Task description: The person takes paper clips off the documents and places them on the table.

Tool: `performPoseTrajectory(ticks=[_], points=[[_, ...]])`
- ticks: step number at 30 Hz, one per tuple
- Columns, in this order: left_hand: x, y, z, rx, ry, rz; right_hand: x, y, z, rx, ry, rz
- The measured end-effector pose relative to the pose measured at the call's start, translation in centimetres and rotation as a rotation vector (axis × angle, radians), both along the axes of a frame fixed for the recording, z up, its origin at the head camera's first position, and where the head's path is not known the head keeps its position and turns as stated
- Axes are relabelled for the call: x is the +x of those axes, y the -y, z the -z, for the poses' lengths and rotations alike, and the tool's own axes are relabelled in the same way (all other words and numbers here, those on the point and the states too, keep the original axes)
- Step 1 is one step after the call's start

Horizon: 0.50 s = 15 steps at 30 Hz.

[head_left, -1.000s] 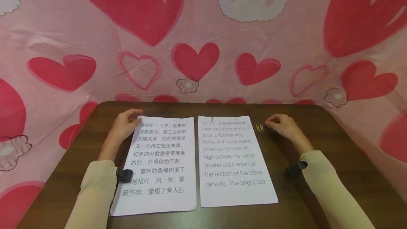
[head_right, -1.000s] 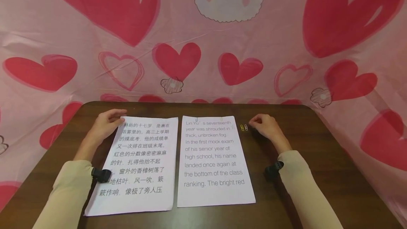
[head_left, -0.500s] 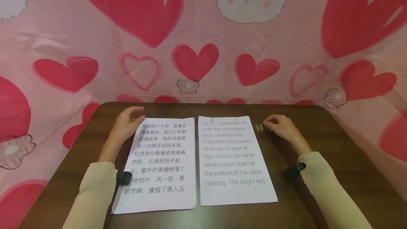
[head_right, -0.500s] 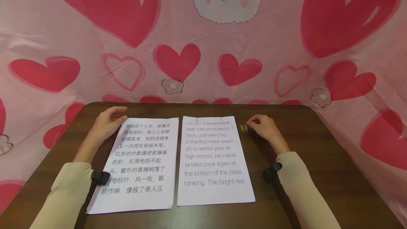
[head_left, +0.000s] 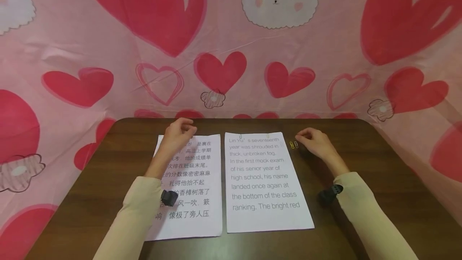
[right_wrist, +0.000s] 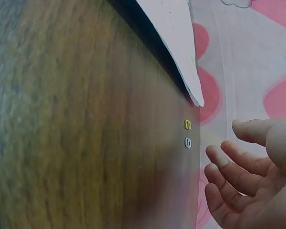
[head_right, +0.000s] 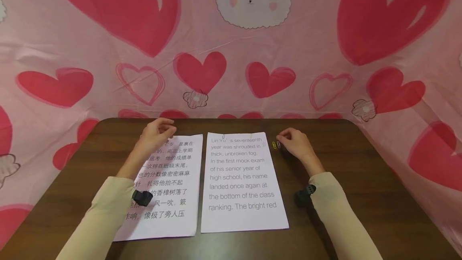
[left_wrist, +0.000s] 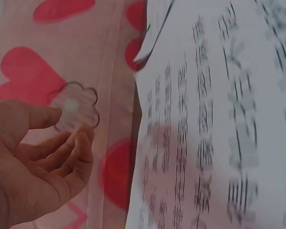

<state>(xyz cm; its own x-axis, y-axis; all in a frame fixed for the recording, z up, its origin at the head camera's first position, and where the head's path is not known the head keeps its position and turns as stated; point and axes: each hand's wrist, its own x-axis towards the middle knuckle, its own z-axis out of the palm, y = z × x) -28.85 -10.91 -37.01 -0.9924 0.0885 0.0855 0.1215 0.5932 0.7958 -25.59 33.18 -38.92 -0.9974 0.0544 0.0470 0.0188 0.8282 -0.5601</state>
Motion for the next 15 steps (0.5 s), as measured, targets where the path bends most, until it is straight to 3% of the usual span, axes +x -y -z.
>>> performPoseTrajectory(ticks=[8, 15], points=[[-1.1, -4.1, 1.0, -0.008, 0.091, -0.011, -0.6, 0.4, 0.3, -0.01, 0.022, -0.02], [-1.6, -6.3, 1.6, -0.011, 0.123, -0.007, -1.6, 1.3, -0.1, 0.037, 0.083, -0.069]])
